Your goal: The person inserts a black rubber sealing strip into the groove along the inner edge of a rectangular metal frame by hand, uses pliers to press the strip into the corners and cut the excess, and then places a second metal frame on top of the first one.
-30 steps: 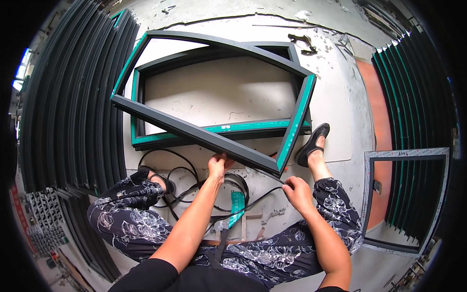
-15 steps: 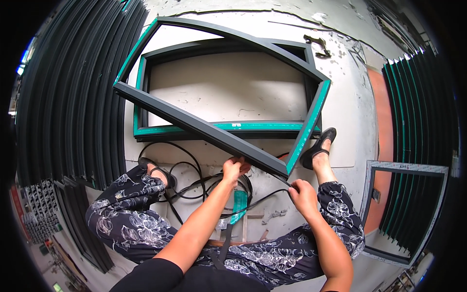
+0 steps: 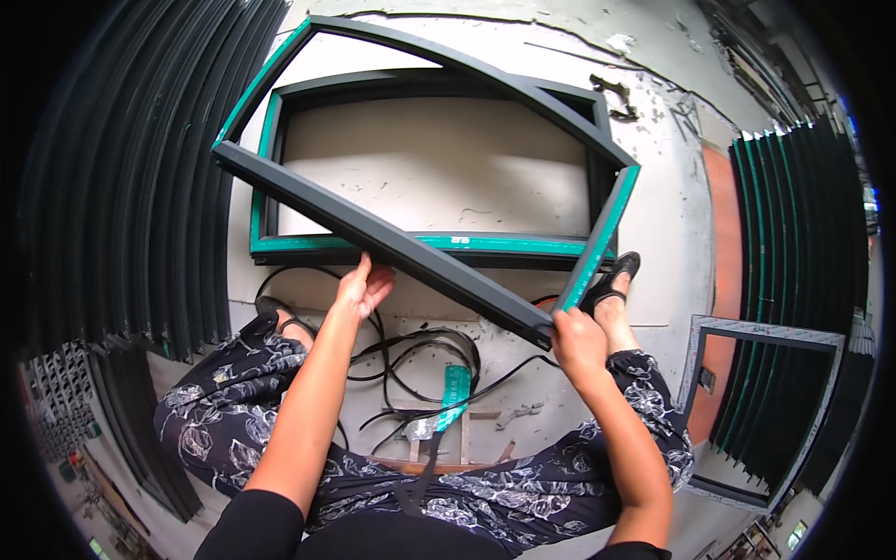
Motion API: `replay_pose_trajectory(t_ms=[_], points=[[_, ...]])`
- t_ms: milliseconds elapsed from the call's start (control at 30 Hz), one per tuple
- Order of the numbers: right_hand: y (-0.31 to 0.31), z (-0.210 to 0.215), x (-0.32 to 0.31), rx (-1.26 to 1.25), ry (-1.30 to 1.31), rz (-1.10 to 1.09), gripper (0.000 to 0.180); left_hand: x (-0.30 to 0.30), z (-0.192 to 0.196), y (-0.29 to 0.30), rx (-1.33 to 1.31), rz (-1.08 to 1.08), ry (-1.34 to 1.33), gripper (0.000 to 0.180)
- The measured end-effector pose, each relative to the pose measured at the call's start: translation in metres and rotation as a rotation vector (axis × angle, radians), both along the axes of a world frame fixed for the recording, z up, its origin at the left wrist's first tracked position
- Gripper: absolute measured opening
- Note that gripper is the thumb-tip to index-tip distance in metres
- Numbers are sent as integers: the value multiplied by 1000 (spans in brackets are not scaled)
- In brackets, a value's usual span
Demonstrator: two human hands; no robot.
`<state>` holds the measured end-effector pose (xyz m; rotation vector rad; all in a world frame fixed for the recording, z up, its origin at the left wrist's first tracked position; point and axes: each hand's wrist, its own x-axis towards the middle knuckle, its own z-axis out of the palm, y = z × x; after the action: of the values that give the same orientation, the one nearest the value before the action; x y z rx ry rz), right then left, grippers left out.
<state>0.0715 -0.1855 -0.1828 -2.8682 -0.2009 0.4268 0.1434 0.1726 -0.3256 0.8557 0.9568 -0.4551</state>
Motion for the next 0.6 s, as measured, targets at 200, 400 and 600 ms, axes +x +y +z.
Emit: replay_pose_trajectory(t_ms=[200,400,600], points=[[20,-44,37,272,-125,87,21,-5,27,-63,12,-129,-103,64],[64,-60,-21,274,-199,-46,16,-13,20,-56,-89,243,-42,62],[111,-56,-53,246,-193,-155,16,-15,53,-39,-6,193,-62,67]])
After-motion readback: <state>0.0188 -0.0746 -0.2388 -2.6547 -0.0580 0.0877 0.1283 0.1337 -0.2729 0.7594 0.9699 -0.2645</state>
